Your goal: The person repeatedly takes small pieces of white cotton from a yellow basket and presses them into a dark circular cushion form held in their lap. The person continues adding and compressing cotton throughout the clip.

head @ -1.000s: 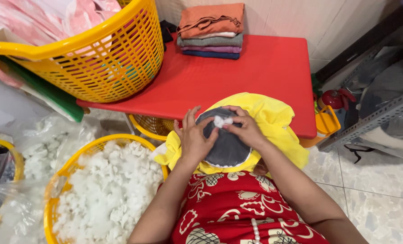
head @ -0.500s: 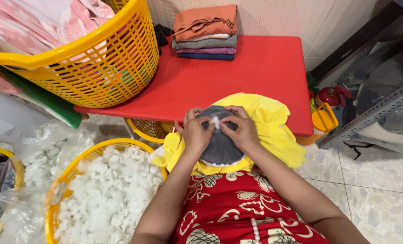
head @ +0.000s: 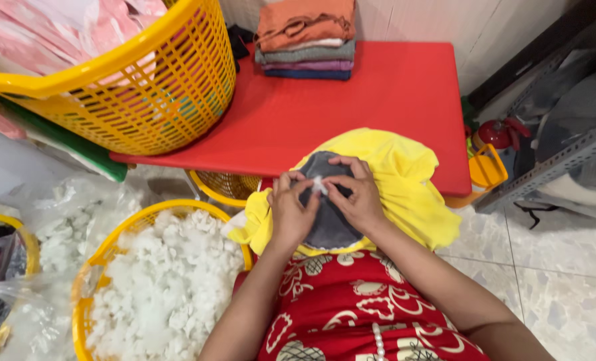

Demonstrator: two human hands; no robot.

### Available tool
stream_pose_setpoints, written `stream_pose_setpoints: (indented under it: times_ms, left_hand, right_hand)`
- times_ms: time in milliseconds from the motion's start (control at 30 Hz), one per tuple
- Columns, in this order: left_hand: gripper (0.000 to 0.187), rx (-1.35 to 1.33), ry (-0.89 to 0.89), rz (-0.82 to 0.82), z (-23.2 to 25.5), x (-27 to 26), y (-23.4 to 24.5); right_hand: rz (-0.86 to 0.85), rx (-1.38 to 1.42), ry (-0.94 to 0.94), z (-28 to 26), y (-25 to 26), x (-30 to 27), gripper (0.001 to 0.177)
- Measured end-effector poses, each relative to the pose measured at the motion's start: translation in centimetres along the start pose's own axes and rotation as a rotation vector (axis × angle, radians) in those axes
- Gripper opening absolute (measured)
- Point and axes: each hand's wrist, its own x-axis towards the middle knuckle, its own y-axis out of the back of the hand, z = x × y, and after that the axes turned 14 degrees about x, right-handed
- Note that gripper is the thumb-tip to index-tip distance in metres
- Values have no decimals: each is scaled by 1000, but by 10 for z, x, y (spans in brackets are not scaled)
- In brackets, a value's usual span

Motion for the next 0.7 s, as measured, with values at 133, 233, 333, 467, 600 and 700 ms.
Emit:
stream_pose_setpoints:
  times_ms: [133,233,333,467,600,700]
  left_hand:
    - [46,17,16,-91,-2,-1,-7]
    - [38,73,125,-54,1,6,-14]
    - [22,100,86,82,4,12,-20]
    - [18,-14,67,122,-3,7,-21]
    - [19,-150,112,66,-18,-2,-19]
    - [19,-371,128,58,-28,-5,-21]
  right_hand:
    - [-50,105,-23,17,6,-7,30]
    - [-86,131,11,24,7,-7,36]
    - [-60,88,4,26,3,-7,34]
    - [-13,151,-81,28,2,-7,33]
    - [-20,174,-72,32,-2,-6,35]
    - [-19,168,-78,32,-4,-8,34]
